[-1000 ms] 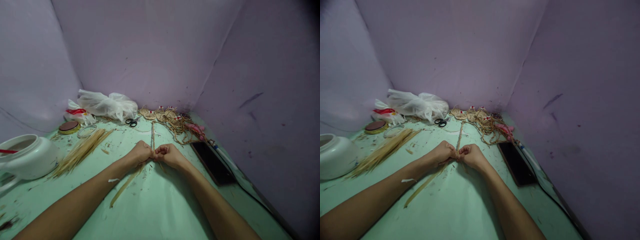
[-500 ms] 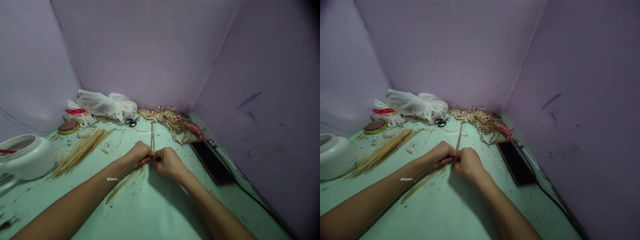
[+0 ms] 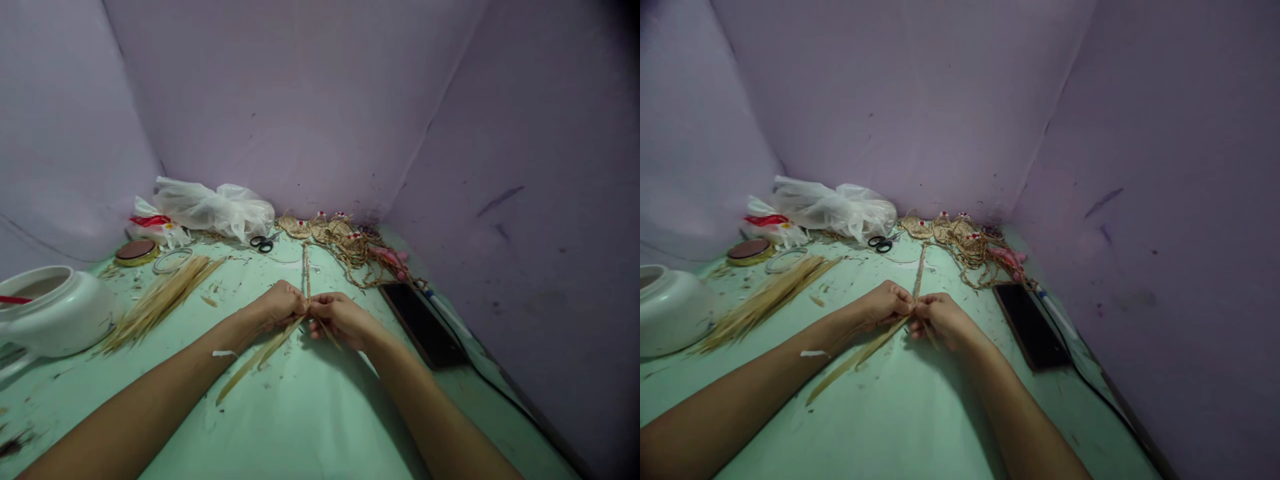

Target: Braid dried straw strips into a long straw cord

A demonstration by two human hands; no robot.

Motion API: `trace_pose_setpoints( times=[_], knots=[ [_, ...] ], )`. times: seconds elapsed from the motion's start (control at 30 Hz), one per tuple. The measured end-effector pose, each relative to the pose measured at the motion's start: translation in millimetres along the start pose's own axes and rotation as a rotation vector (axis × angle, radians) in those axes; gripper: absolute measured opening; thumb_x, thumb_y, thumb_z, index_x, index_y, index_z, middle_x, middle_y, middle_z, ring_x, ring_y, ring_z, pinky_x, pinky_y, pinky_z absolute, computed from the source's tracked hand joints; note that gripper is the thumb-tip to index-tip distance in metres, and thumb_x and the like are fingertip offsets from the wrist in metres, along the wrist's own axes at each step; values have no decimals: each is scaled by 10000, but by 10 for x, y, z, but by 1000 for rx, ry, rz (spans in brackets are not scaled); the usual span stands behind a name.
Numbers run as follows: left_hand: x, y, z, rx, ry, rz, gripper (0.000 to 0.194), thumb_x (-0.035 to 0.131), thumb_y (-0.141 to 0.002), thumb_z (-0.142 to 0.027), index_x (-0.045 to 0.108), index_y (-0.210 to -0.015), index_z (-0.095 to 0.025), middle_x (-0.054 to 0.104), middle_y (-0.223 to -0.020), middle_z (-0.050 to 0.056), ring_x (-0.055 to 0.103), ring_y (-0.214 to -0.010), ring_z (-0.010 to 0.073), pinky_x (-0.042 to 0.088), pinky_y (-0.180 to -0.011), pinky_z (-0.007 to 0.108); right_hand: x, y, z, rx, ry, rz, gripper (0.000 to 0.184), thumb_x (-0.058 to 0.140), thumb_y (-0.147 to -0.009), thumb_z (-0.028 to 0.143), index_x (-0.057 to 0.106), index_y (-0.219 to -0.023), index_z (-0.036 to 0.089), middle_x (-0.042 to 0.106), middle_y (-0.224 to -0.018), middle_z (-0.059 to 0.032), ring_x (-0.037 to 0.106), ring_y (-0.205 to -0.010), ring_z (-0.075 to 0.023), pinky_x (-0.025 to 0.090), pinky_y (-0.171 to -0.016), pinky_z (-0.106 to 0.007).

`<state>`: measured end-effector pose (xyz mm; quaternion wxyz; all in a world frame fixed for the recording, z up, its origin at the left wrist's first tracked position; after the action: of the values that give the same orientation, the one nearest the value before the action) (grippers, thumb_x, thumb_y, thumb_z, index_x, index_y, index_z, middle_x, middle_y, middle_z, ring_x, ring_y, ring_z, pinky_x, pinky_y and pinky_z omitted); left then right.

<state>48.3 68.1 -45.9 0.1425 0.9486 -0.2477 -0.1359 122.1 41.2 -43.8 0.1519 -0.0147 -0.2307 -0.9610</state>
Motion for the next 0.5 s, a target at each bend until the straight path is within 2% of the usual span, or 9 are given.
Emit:
trace_pose_setpoints(
  times=[0.07, 0.13, 0.27, 0.33, 0.43, 0.5],
  knots=[
    [6, 5, -10, -5, -9, -5, 72, 460, -527, -141, 456, -454, -139, 308, -303, -58, 201, -278, 37, 97, -336, 207, -44, -34, -21, -33, 101, -91, 106, 486, -659, 134, 473, -554, 141, 420, -424, 48, 284, -322, -28, 186, -331, -167],
    [5, 12, -27, -6, -41, -21, 73, 451, -515, -122, 444, -444, -138, 299, -311, -61, 204, -290, 35, 104, -343, 206, -130, -59, -4, -77, 224, -196, 118, 486, -624, 121, 460, -512, 145, 338, -366, 73, 207, -305, -23, 108, -329, -189],
    [-14, 24, -60, 1, -140, -47, 96, 456, -514, -115, 427, -425, -136, 300, -316, -60, 238, -309, 37, 149, -356, 197, -229, -121, -1, -118, 335, -258, 64, 489, -581, 137, 499, -517, 137, 366, -370, 67, 242, -326, -31, 138, -346, -197],
    [-7, 25, -44, -21, -158, -11, 103, 466, -533, -137, 444, -432, -135, 334, -315, -47, 275, -306, 49, 183, -357, 196, -261, -155, -22, -132, 365, -266, 52, 496, -573, 161, 515, -533, 134, 388, -384, 61, 263, -341, -34, 164, -356, -194],
    [-1, 32, 24, -105, -204, 75, 116, 494, -560, -192, 524, -474, -119, 400, -329, -21, 309, -297, 61, 212, -355, 199, -264, -187, -6, -222, 382, -272, 58, 498, -562, 188, 519, -549, 135, 410, -413, 56, 300, -379, -43, 209, -382, -188],
    [-49, 46, 73, -181, -235, 76, 146, 522, -565, -231, 574, -513, -105, 404, -327, -20, 291, -286, 55, 200, -348, 197, -245, -187, 22, -290, 376, -277, 63, 492, -559, 197, 508, -545, 138, 421, -432, 52, 316, -403, -47, 227, -397, -186]
  ],
)
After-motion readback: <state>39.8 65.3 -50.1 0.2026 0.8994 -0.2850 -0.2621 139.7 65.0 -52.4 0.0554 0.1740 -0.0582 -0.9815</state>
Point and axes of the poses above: each hand's wrist, its own y-axis away from the middle knuckle, its own x-axis out of the palm, z = x × y, the point moved 9 cm from there along -y, towards the middle knuckle
